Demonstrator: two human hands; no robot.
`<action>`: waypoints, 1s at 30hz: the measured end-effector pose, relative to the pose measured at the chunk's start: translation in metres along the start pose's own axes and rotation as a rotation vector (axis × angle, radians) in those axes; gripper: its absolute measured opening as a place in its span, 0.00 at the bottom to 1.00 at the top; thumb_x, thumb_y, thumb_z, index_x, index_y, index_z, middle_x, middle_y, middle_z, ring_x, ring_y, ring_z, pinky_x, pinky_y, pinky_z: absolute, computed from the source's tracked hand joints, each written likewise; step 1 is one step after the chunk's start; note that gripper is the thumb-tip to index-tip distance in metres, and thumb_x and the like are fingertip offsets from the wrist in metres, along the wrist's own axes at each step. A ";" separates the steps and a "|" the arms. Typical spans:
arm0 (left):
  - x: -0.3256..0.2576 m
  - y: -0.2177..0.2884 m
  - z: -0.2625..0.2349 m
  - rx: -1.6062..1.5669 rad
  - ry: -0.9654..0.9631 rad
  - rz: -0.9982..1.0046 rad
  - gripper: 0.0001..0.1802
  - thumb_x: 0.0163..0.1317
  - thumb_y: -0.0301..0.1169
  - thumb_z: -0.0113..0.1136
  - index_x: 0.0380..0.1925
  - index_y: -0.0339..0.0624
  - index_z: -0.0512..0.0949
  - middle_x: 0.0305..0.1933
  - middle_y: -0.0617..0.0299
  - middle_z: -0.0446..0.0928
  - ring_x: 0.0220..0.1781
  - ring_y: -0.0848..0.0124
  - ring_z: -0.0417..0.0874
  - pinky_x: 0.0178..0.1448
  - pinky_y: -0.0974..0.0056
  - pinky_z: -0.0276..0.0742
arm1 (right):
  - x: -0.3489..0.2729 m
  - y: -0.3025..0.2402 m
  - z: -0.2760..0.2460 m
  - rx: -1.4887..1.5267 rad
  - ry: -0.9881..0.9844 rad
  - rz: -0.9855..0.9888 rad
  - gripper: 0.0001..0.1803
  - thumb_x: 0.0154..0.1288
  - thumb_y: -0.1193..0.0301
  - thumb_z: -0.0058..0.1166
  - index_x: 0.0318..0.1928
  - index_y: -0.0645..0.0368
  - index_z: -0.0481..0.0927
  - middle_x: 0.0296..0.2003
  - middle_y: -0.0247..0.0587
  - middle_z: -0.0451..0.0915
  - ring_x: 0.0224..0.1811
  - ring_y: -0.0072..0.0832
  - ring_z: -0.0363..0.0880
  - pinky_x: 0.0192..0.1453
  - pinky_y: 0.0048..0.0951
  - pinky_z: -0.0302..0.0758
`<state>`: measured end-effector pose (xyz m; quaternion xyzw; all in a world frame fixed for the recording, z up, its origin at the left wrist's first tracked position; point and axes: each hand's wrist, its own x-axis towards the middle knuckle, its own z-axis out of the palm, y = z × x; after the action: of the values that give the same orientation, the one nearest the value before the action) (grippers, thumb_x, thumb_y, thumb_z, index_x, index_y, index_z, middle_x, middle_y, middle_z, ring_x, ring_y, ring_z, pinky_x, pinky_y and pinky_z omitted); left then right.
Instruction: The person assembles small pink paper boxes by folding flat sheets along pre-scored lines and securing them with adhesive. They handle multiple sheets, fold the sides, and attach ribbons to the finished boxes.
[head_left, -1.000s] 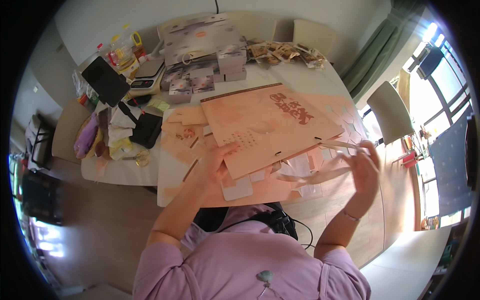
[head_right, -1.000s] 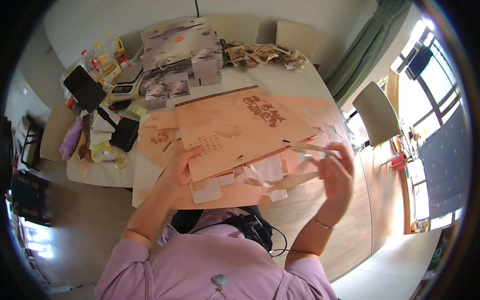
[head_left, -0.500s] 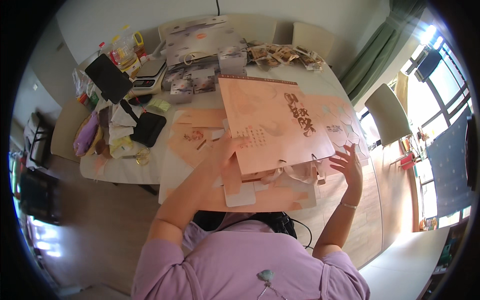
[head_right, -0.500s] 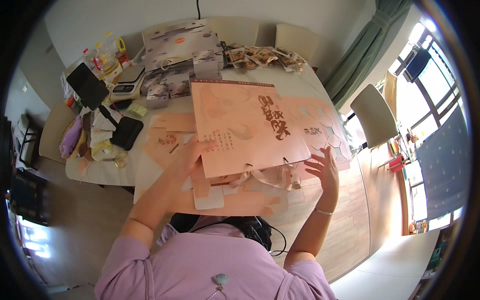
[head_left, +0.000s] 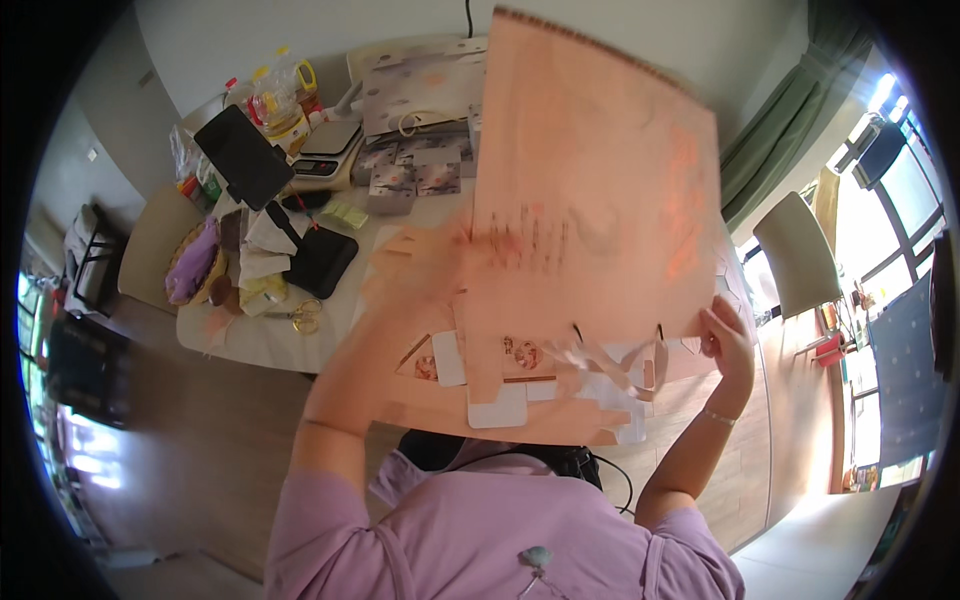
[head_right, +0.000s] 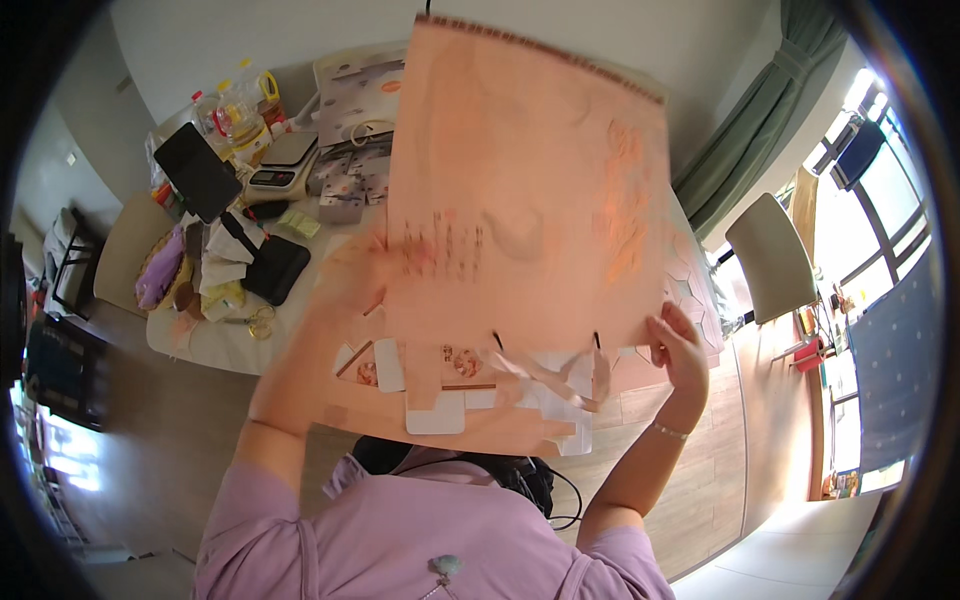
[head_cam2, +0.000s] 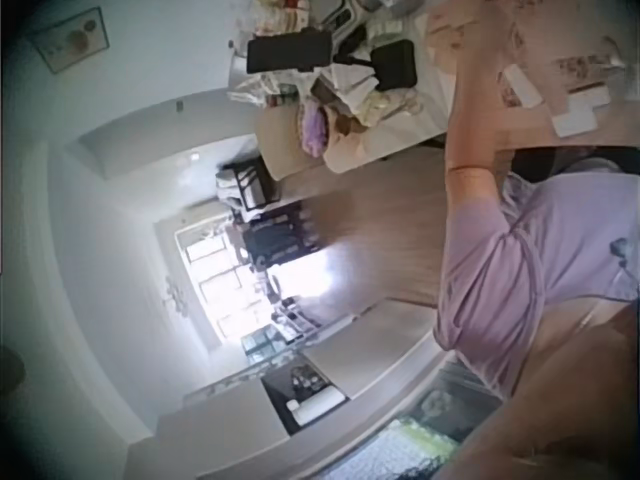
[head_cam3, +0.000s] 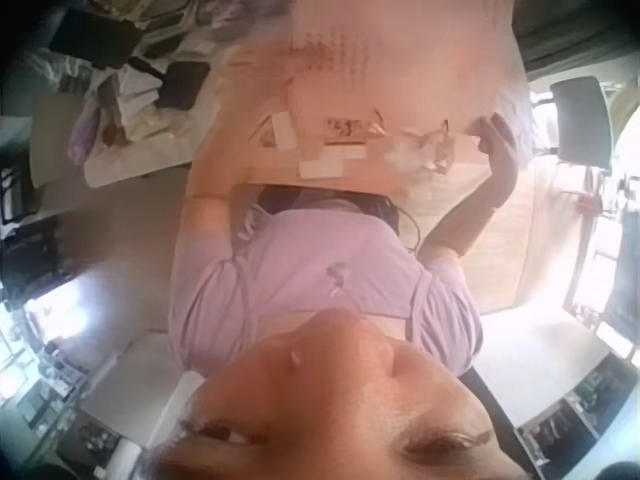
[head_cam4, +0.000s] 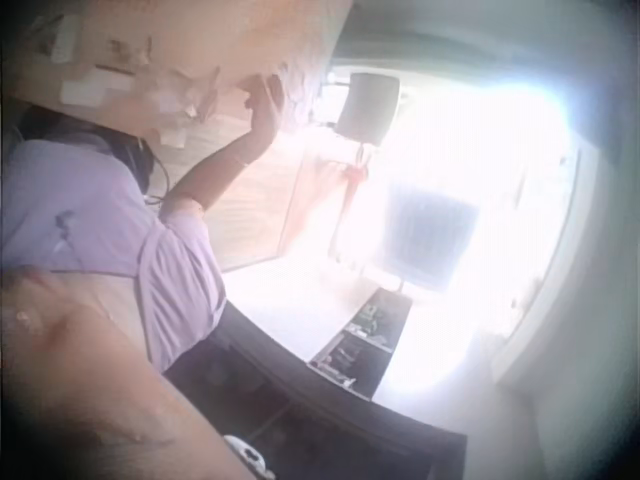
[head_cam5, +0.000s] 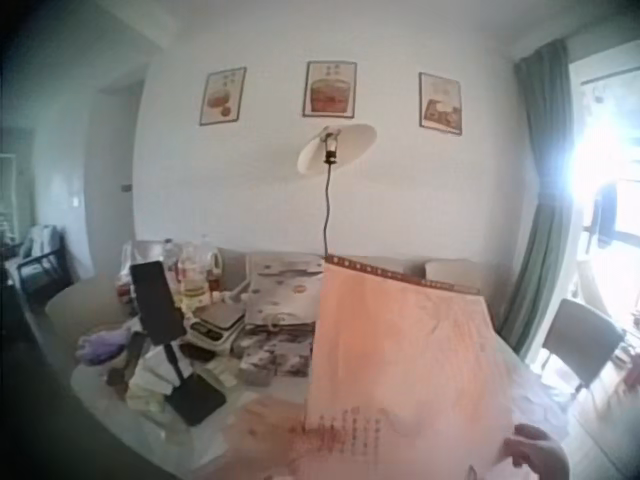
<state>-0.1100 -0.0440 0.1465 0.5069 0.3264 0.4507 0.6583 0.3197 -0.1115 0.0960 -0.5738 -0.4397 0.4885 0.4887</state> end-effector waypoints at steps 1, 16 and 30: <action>0.011 0.014 -0.003 -0.020 0.007 0.143 0.25 0.66 0.25 0.60 0.63 0.37 0.69 0.58 0.56 0.78 0.55 0.70 0.81 0.58 0.64 0.78 | 0.002 -0.019 0.009 0.003 -0.020 -0.035 0.06 0.70 0.71 0.55 0.44 0.57 0.79 0.26 0.27 0.74 0.19 0.15 0.66 0.21 0.19 0.63; 0.124 0.068 -0.018 -0.037 0.054 0.664 0.32 0.65 0.15 0.53 0.68 0.43 0.59 0.61 0.56 0.73 0.59 0.68 0.77 0.61 0.62 0.75 | 0.168 -0.116 0.104 0.890 -0.316 -0.541 0.29 0.76 0.51 0.44 0.66 0.58 0.66 0.56 0.42 0.77 0.52 0.35 0.79 0.57 0.45 0.77; 0.239 0.109 -0.176 0.198 0.537 0.771 0.24 0.64 0.21 0.61 0.61 0.38 0.74 0.52 0.60 0.82 0.48 0.73 0.83 0.53 0.67 0.78 | 0.230 -0.152 0.146 0.465 -0.360 -0.263 0.14 0.66 0.73 0.57 0.51 0.53 0.78 0.42 0.32 0.80 0.46 0.28 0.77 0.51 0.34 0.73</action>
<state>-0.2040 0.2509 0.2097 0.5168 0.3146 0.7438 0.2843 0.2021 0.1545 0.2102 -0.2895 -0.4662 0.6020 0.5801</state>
